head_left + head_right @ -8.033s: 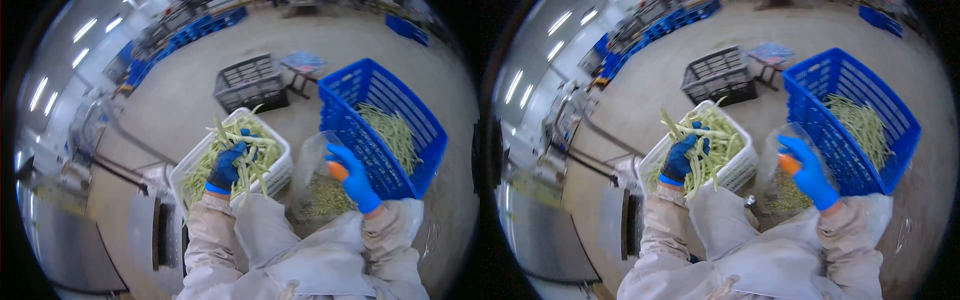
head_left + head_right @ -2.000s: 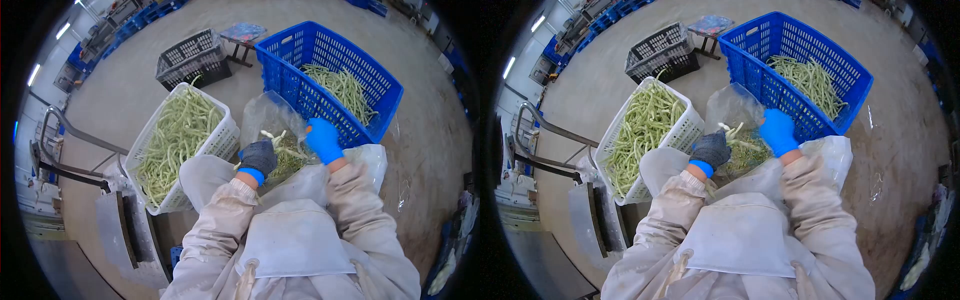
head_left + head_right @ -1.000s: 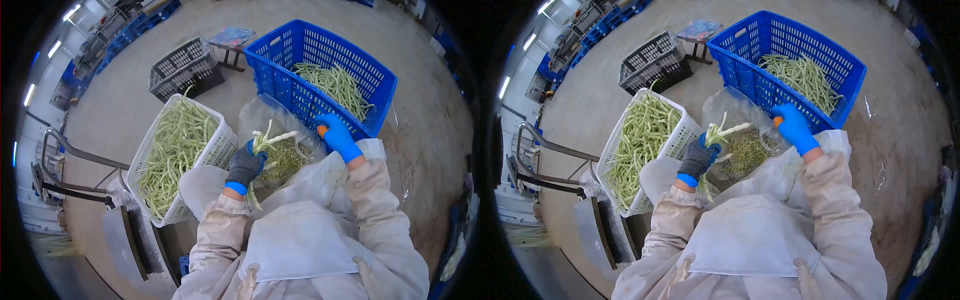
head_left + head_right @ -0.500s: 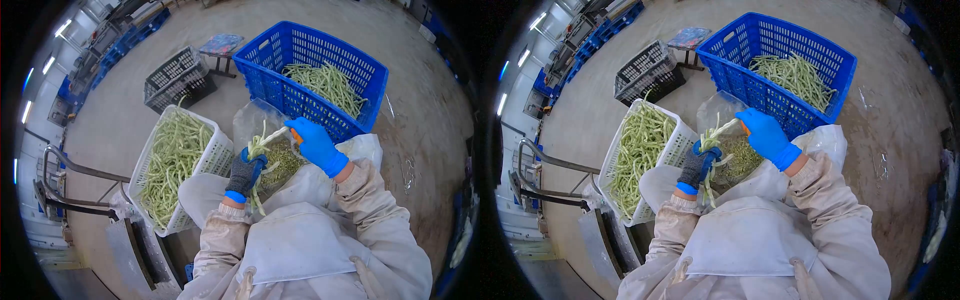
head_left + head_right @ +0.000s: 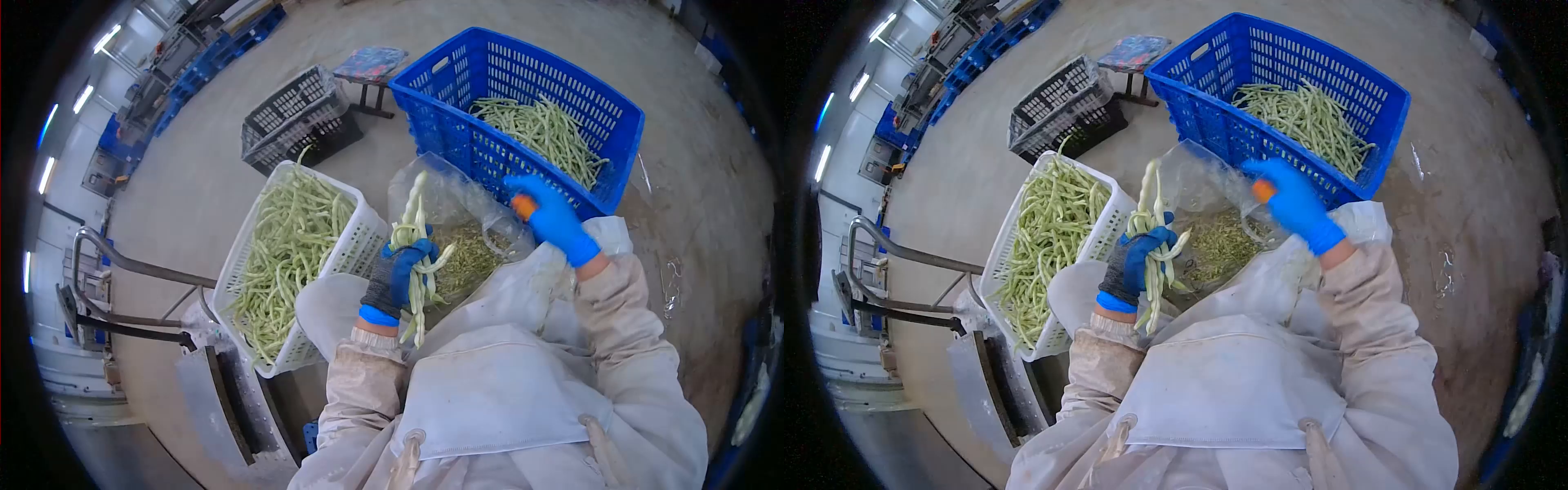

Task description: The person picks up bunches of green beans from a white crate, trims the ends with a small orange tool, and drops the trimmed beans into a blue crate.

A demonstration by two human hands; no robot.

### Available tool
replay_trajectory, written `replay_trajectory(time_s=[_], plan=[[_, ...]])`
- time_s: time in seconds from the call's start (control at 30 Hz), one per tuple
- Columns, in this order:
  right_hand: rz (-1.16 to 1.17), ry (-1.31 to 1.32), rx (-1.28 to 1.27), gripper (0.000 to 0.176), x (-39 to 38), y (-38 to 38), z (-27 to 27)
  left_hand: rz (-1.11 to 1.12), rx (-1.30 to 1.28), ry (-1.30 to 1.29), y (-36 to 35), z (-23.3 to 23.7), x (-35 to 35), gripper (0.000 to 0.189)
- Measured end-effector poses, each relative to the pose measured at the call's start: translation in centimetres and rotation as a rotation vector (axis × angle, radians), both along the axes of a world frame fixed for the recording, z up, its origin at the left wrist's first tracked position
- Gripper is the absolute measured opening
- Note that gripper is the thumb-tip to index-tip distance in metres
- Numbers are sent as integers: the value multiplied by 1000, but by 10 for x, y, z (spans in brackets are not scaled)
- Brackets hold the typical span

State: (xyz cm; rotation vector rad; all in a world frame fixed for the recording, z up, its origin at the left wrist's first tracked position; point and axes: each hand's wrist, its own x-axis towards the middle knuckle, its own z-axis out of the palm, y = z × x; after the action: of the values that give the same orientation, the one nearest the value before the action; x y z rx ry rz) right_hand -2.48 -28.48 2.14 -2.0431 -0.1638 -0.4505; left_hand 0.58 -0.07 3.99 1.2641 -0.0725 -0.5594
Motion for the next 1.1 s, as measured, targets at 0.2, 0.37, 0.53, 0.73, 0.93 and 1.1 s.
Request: replay_trajectory(time_s=[0.2, 0.37, 0.53, 0.73, 0.93, 1.1], plan=[[305, -92, -328, 33, -24, 74, 47, -76, -41, 104, -2, -10, 6, 28], [326, -115, -613, 30, -19, 76, 44, -43, -32, 97, -1, -4, 2, 29], [295, -38, -177, 26, -21, 79, 23, -70, -128, 84, -2, -5, -1, 32], [-212, 22, 90, 22, -7, 37, -4, 142, -270, 76, 1, -1, -2, 46], [163, 167, 169, 19, -40, 94, 21, 242, -382, 88, -5, -10, 1, 45], [264, 585, 535, 20, -37, 118, 30, 289, -420, -29, -13, 4, -4, 45]])
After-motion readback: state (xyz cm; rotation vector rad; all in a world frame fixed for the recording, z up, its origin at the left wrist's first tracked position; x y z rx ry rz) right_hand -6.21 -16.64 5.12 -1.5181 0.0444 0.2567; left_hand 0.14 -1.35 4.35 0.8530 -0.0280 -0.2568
